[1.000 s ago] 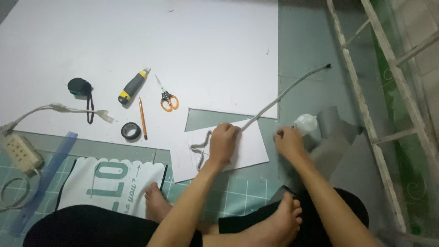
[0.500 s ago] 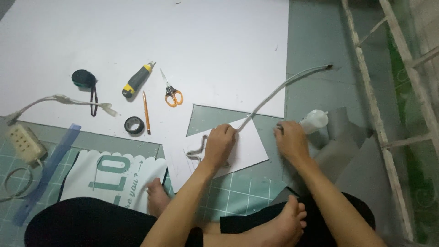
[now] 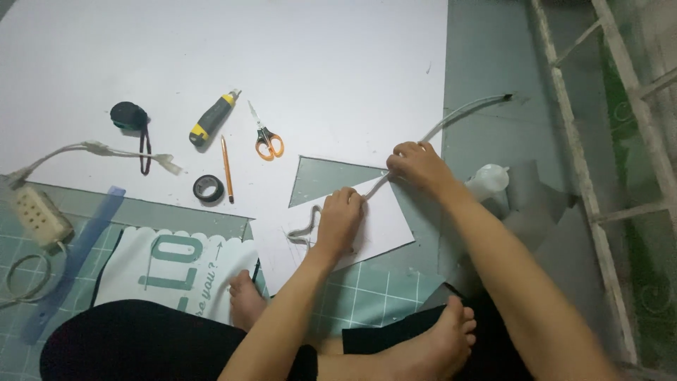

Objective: Finalizing the assembly of an LED star by gluing a flexible LED strip onto a star-shaped template.

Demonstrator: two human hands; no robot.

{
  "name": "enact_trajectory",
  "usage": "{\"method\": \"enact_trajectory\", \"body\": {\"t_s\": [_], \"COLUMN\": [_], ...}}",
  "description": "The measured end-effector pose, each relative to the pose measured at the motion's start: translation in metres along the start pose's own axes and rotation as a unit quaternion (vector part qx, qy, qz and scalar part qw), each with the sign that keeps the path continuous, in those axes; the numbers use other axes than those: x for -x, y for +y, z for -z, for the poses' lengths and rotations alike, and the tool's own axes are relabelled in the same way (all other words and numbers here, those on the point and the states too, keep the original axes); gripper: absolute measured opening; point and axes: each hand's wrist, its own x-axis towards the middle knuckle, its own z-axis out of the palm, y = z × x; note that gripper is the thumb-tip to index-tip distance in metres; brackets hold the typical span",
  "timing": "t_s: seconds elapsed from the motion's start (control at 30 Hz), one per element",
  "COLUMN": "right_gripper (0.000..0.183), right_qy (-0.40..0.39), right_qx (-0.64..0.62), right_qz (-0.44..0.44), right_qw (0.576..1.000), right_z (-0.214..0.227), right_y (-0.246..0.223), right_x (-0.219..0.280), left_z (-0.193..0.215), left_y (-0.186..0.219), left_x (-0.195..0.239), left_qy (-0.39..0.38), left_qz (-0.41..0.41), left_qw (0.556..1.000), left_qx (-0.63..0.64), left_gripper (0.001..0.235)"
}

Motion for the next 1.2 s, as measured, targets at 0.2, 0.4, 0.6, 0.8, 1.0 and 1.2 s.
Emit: {"method": "enact_trajectory", "body": {"t_s": [0.2, 0.4, 0.6, 0.8, 1.0, 1.2], "right_gripper": [0.028, 0.022, 0.006, 0.022, 0.026, 0.028], "right_qy": [-0.028, -0.047, -0.049, -0.054, -0.101, -0.075], "right_qx": [0.105, 0.166, 0.106, -0.090, -0.230, -0.352], "right_qz": [0.058, 0.107, 0.034, -0.138, -0.288, -0.342], "right_qw": [0.992, 0.979, 0.993, 0.985, 0.924, 0.868], "right_z": [-0.001, 0.029, 0.053, 0.037, 0.085, 0.083], "right_y": [0.010, 0.000, -0.040, -0.067, -0.127, -0.146], "right_x": [-0.011, -0.020, 0.003, 0.050, 0.076, 0.090], "left_z": [-0.001, -0.001, -0.011, -0.010, -0.010, -0.005], "left_y": [0.000, -0.001, -0.007, -0.006, -0.007, -0.007], "left_x": [-0.001, -0.002, -0.001, 0.000, -0.001, -0.003], "left_qy": [-0.007, -0.017, 0.000, -0.014, -0.041, -0.086], "left_qz": [0.000, 0.008, 0.010, 0.027, 0.033, 0.083], "left_qw": [1.000, 1.000, 0.999, 0.998, 0.994, 0.977], "left_qx": [-0.004, 0.022, 0.047, 0.058, 0.100, 0.176], "left_gripper": [0.007, 0.009, 0.012, 0.007, 0.012, 0.021]}}
